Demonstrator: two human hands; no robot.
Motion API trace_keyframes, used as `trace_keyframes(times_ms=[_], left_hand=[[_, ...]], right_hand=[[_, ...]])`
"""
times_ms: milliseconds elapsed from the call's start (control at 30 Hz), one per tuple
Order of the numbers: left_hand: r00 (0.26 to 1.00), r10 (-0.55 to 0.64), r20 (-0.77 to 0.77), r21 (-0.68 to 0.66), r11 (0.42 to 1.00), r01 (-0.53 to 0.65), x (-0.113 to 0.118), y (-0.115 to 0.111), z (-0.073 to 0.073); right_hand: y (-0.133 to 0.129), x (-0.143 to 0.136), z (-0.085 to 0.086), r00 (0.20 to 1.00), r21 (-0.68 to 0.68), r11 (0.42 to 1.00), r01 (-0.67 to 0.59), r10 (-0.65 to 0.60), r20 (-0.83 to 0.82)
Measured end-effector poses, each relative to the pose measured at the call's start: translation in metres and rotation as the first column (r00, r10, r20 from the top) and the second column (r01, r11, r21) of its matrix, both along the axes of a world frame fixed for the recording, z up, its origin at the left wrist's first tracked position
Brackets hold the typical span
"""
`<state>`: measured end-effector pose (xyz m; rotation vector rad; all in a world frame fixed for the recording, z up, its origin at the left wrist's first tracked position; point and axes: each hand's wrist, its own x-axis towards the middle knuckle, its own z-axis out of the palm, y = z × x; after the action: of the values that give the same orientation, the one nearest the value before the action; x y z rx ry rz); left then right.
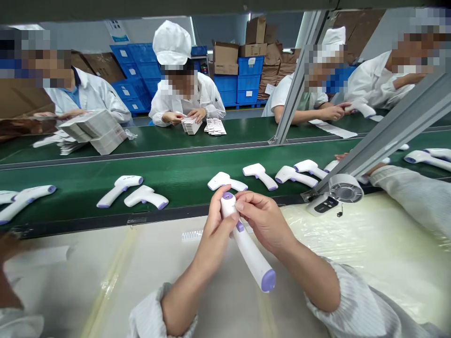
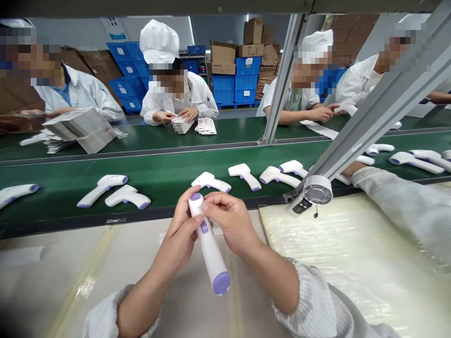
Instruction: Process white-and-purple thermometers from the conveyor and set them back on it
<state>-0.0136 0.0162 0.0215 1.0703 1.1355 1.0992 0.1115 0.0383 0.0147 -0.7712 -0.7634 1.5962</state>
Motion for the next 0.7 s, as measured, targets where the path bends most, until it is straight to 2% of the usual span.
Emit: trace_keyframes(times_ms=[200,467,633,700], left_hand=[[1.0,0.011,0.013,0.012,1.0,-0.011,0.001,0.0,-0.004],[0.999,0.028,0.015,-0.007,1.0,-0.028,0.003,0.002,-0.011],[0.997,0.066,-0.035,0.05,0.997,-0.064,0.002,0.002,-0.012],[0.995,0.084,-0.048,0.074,0.994,-0.081,0.001,0.003,-0.012]], right_hand=[[-0.003,-0.001,0.0,0.998,0.006,0.999,0.045,-0.045,-0.038],[-0.005,-0.001,0.001,0.996,0.029,0.996,0.078,-0.08,0.039],[-0.006,-0.002,0.003,0.994,0.027,0.996,0.085,-0.087,0.069],[-0.003,-0.003,0.0,0.997,-0.006,0.997,0.077,-0.077,0.027]])
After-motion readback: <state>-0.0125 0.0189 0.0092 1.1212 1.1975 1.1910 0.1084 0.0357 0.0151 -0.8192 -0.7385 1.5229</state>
